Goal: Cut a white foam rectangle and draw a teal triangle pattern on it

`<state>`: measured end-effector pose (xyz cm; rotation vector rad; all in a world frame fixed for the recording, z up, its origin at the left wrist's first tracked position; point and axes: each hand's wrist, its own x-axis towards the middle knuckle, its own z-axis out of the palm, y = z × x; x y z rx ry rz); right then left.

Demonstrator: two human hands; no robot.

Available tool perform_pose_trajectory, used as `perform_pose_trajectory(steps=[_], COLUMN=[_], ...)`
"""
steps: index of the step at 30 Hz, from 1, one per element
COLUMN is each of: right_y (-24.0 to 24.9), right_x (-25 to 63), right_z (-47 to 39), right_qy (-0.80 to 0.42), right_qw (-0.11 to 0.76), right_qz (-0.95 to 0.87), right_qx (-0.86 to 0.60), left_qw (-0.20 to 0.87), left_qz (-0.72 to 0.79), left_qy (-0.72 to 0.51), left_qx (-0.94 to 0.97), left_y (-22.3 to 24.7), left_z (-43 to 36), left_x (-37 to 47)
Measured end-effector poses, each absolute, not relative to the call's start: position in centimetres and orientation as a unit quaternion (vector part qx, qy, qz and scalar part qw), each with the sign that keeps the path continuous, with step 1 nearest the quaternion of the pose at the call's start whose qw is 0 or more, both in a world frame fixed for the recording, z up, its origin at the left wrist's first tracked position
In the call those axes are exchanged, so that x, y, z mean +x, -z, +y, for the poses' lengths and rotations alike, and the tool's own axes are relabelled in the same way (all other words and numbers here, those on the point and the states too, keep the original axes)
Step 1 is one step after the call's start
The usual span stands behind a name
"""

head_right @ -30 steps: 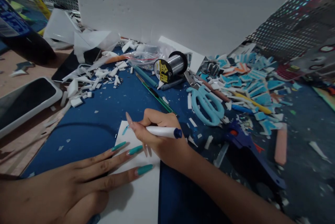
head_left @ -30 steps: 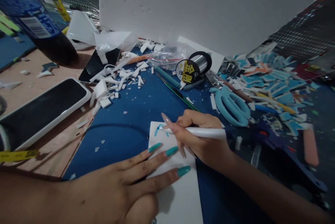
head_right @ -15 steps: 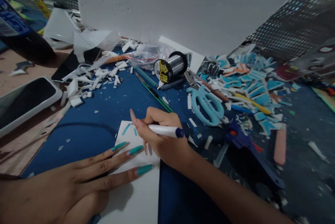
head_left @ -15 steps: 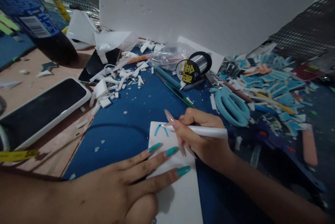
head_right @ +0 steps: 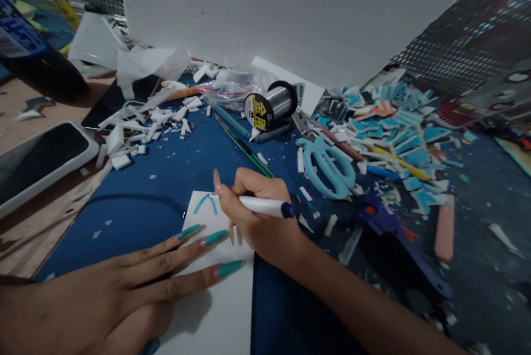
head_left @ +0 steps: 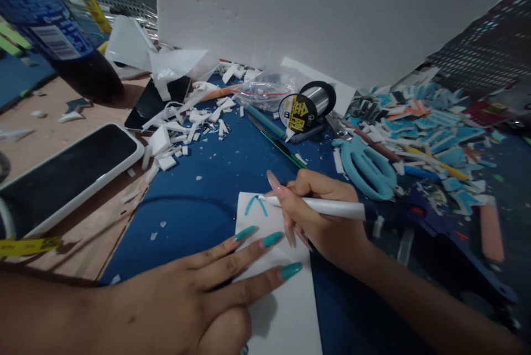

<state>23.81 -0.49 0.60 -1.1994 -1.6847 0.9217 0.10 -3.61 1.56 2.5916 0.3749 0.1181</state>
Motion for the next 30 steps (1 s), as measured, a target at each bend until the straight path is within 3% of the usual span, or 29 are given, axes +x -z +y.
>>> perform_pose_trajectory(steps=[14,20,30], right_y=[-0.8,-1.2,-1.0], right_x=[23.9,23.7,23.9], right_z=[-0.7,-0.5,-0.6], right_qy=[-0.367,-0.34,-0.359], right_qw=[0.415,0.42,0.417], right_qz=[-0.669,-0.681,-0.662], right_qx=[-0.496,-0.494,-0.508], left_qw=[0.313,0.312,0.317], left_qz=[0.151,0.225,0.153], left_qy=[-0.069,-0.027,-0.03], left_qx=[0.935,0.922,0.936], left_y=[0.0,0.4,-1.8], left_z=[-4.2,-5.0,-3.9], left_x=[0.9,1.8,0.0])
